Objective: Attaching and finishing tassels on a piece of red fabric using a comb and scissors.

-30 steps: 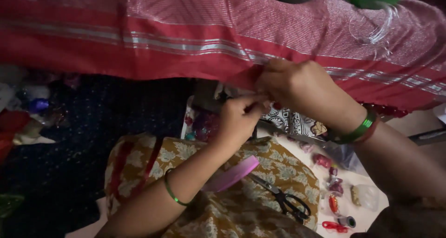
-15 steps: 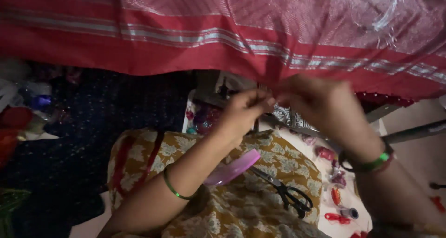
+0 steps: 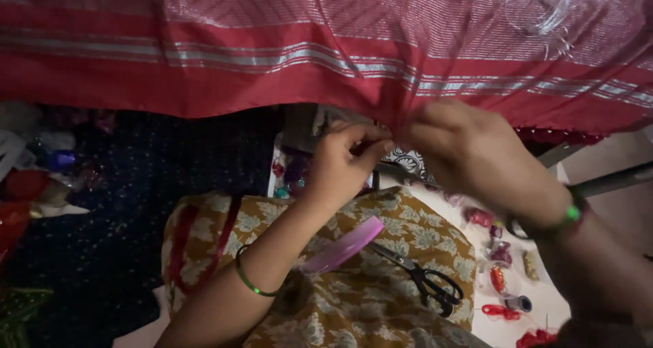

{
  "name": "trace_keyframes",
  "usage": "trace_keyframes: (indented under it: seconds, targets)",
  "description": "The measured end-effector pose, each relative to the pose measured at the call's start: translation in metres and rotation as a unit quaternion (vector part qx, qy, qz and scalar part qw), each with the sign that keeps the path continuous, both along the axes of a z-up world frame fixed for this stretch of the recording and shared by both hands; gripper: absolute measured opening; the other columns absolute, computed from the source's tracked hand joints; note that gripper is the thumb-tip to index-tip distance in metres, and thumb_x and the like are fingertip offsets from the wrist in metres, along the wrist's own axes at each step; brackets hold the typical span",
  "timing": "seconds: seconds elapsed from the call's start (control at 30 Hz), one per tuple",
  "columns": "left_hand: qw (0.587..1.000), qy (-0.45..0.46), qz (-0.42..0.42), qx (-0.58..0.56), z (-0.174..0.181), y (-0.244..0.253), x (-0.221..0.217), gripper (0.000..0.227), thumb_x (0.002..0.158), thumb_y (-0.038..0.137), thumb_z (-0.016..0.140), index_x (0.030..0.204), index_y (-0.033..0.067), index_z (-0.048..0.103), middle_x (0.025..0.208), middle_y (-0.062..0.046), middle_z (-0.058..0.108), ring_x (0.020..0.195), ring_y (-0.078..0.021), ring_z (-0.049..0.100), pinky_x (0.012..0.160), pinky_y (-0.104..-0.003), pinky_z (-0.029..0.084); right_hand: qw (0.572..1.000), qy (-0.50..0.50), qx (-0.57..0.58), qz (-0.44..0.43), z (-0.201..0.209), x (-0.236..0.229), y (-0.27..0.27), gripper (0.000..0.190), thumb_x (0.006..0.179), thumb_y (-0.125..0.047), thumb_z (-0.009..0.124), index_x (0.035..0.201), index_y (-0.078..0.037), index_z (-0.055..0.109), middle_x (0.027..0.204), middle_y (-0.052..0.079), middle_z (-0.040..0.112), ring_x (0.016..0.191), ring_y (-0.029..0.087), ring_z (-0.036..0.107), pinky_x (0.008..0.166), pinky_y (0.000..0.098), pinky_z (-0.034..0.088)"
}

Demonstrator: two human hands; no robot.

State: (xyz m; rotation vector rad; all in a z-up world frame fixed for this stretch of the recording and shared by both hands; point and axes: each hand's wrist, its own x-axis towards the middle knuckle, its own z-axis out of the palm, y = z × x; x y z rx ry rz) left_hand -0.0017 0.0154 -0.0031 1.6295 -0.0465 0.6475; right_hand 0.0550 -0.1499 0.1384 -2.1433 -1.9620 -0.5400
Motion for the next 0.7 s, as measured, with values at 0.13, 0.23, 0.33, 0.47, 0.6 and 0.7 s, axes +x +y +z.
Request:
trace_keyframes:
  seconds: [0.13, 0.23, 0.33, 0.47, 0.6, 0.7]
  targets:
    - [0.976, -0.103, 0.121, 0.15, 0.008, 0.001, -0.003, 0.012, 0.084, 0.011, 0.081, 0.091, 0.0056, 0.073, 0.089, -0.008, 0.072, 0.088, -0.027, 0.067, 0.083, -0.039, 0.051, 0.997, -0.049, -0.049, -0.041, 0.005, 0.013, 0.034, 0.024, 0.078, -0.009, 0.076, 0.101, -0.011, 0.073, 0.094, 0.007, 0.065, 0.066, 0.025, 0.067, 0.056, 0.0393, 0.054]
    - [0.921, -0.151, 0.191, 0.305, 0.031, 0.004, -0.021, 0.009, 0.081, 0.007, 0.077, 0.083, 0.0062, 0.069, 0.09, -0.01, 0.071, 0.093, -0.0312, 0.067, 0.083, -0.046, 0.047, 0.992, -0.084, -0.072, -0.063, -0.002, 0.019, 0.047, 0.018, 0.08, -0.01, 0.076, 0.097, -0.012, 0.072, 0.096, 0.006, 0.066, 0.069, 0.025, 0.068, 0.057, 0.039, 0.055]
    - [0.872, -0.165, 0.25, 0.386, 0.051, 0.002, -0.029, 0.012, 0.077, 0.01, 0.075, 0.08, 0.0055, 0.065, 0.086, -0.012, 0.068, 0.091, -0.0326, 0.066, 0.081, -0.049, 0.044, 0.996, -0.059, -0.021, -0.066, -0.003, 0.016, 0.04, 0.02, 0.083, -0.005, 0.074, 0.101, -0.013, 0.074, 0.098, 0.005, 0.07, 0.072, 0.023, 0.07, 0.061, 0.0372, 0.056]
    - [0.986, 0.162, -0.019, -0.041, -0.004, -0.011, 0.014, 0.013, 0.095, 0.017, 0.073, 0.097, 0.0053, 0.069, 0.079, -0.005, 0.067, 0.074, -0.0186, 0.059, 0.072, -0.033, 0.049, 0.984, 0.073, 0.109, -0.122, -0.017, 0.006, 0.006, 0.009, 0.097, -0.008, 0.079, 0.104, -0.01, 0.074, 0.093, 0.008, 0.073, 0.076, 0.018, 0.073, 0.063, 0.0297, 0.057]
    - [0.921, 0.106, -0.193, -0.32, -0.057, -0.016, 0.035, 0.013, 0.093, 0.013, 0.074, 0.101, 0.0031, 0.073, 0.092, -0.001, 0.074, 0.087, -0.01, 0.065, 0.082, -0.027, 0.05, 0.925, 0.32, 0.075, -0.193, -0.048, 0.003, -0.01, 0.021, 0.086, -0.01, 0.078, 0.105, -0.006, 0.07, 0.082, 0.004, 0.075, 0.065, 0.015, 0.074, 0.057, 0.0263, 0.055]
    - [0.927, 0.086, -0.156, -0.331, -0.057, -0.019, 0.033, 0.018, 0.088, 0.007, 0.08, 0.104, 0.001, 0.075, 0.094, -0.003, 0.075, 0.09, -0.0122, 0.069, 0.085, -0.028, 0.053, 0.914, 0.325, 0.124, -0.208, -0.064, 0.011, -0.024, 0.01, 0.09, -0.008, 0.075, 0.099, -0.005, 0.071, 0.079, 0.004, 0.074, 0.068, 0.015, 0.075, 0.06, 0.0257, 0.056]
